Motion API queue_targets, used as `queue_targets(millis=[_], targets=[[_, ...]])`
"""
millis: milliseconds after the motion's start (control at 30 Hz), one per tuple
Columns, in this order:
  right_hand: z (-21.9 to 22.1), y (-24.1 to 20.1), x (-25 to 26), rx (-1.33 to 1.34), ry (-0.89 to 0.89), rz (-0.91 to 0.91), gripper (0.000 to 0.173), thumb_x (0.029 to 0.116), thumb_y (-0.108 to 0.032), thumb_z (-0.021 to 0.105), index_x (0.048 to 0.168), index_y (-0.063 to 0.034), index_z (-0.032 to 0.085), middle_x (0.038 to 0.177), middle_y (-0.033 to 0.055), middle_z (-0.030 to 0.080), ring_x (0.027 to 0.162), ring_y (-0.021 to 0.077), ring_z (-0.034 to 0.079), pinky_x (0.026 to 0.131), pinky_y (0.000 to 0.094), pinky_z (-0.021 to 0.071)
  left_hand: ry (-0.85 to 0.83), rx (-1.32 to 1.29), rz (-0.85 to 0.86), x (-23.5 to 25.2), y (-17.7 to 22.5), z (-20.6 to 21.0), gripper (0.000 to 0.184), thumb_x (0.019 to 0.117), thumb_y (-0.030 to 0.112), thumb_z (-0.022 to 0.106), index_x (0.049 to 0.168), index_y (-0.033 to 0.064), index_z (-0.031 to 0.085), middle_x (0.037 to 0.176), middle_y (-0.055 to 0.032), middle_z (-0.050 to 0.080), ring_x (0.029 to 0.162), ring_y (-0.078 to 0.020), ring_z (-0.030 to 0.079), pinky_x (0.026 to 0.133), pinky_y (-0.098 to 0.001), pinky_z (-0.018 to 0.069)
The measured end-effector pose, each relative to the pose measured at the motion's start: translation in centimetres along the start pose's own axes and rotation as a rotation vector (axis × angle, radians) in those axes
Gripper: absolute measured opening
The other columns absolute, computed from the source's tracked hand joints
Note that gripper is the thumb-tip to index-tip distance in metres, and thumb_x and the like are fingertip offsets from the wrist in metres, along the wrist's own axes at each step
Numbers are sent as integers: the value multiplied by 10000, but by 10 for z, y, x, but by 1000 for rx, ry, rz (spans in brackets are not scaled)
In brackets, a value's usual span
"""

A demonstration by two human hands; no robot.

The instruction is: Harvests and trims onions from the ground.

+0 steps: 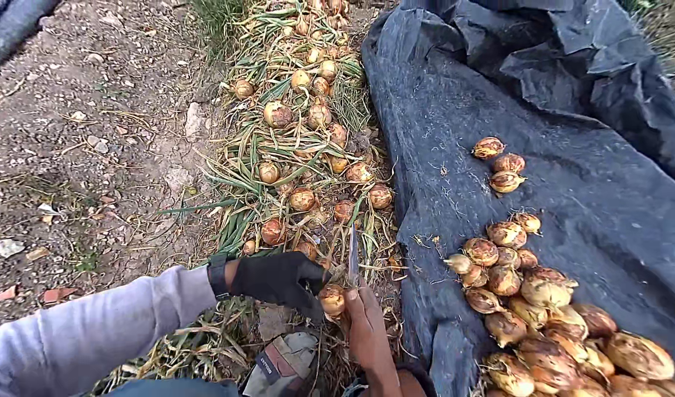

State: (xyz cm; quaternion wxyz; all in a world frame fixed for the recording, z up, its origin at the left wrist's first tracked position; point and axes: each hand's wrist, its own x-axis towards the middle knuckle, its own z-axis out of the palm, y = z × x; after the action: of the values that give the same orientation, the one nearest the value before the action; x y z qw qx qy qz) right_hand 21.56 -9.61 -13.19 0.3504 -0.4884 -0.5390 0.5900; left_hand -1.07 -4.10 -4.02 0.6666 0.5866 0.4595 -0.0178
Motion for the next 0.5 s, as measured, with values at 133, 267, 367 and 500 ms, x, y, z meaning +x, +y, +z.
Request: queue_targets(millis=[133, 267, 367, 500], targets=[[10, -4, -9, 422, -32, 57, 588, 993, -691, 439, 892, -126, 568, 551, -65, 379, 402, 52, 337, 371, 241, 349, 43, 231, 123, 2, 5, -13, 369, 952, 391, 719, 727, 101, 690, 573, 22, 541, 497, -69, 467, 480, -280, 373], [19, 4, -13, 295, -10, 92, 552, 1045, -605, 372, 778, -142, 512, 551, -47, 341, 410, 84, 316, 382, 274, 333, 512, 874, 129, 9, 6, -35, 516, 1011, 585, 541, 745, 154, 641, 682, -3, 582, 650, -180, 600, 618, -443, 519], [23, 18, -3, 280, 83, 240, 566, 1021, -622, 395, 865, -91, 516, 549, -25, 355, 399, 115, 346, 370, 307, 374, 511, 884, 150, 4, 12, -29, 379, 1047, 490, 529, 1009, 179, 743, 955, 12, 689, 862, -152, 671, 798, -413, 578], [37, 26, 5, 151, 190, 246, 672, 875, -646, 640, 1138, -28, 620, 718, 9, 592, 539, 106, 542, 501, 320, 503, 176, 846, 220, 13, -4, 17, 392, 1065, 418, 512, 903, 114, 700, 849, -57, 658, 813, -232, 659, 739, -488, 542]])
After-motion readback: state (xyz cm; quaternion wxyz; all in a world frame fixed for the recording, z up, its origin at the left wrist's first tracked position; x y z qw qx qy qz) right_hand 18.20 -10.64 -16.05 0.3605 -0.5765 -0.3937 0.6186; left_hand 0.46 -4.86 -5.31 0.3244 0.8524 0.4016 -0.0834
